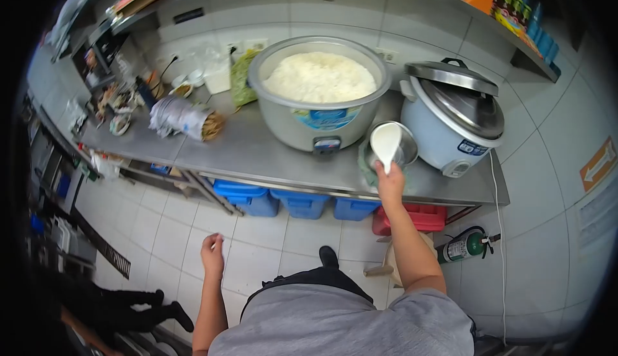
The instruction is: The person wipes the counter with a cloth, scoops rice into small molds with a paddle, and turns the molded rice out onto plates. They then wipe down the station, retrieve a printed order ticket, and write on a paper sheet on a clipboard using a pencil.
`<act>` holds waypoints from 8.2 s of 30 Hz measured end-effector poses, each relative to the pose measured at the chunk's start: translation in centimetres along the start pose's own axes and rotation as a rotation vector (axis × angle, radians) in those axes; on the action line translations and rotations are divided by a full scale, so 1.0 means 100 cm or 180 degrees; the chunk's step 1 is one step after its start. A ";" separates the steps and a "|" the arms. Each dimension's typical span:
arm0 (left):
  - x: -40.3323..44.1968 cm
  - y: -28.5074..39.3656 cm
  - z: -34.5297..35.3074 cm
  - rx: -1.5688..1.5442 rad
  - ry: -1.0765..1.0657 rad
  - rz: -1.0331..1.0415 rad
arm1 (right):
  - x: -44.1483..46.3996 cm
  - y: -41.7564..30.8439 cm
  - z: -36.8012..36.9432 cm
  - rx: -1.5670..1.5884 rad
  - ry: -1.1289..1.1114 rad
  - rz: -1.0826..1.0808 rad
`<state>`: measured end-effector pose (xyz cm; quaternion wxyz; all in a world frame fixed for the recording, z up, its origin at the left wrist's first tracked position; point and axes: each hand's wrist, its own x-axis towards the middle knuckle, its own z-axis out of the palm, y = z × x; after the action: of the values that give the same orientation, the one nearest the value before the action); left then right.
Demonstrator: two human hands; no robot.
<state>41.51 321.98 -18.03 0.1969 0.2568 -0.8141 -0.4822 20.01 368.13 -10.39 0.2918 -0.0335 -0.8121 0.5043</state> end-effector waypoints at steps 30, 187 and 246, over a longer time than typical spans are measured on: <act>0.055 0.393 0.474 0.0819 -0.2942 0.3566 | 0.077 0.060 -0.113 0.1311 0.0384 0.1526; 0.362 0.367 0.277 -0.4116 -0.3199 -0.2212 | 0.236 -0.193 0.230 -0.2773 -0.1898 -0.1154; 0.361 0.364 0.262 -0.4285 -0.3957 -0.1844 | 0.243 -0.170 0.186 0.1110 -0.1300 0.0538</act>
<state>-10.24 332.57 4.86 -0.2905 -0.0205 -0.2305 -0.9285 -5.44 353.46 8.56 0.0804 0.0520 -0.7494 0.6552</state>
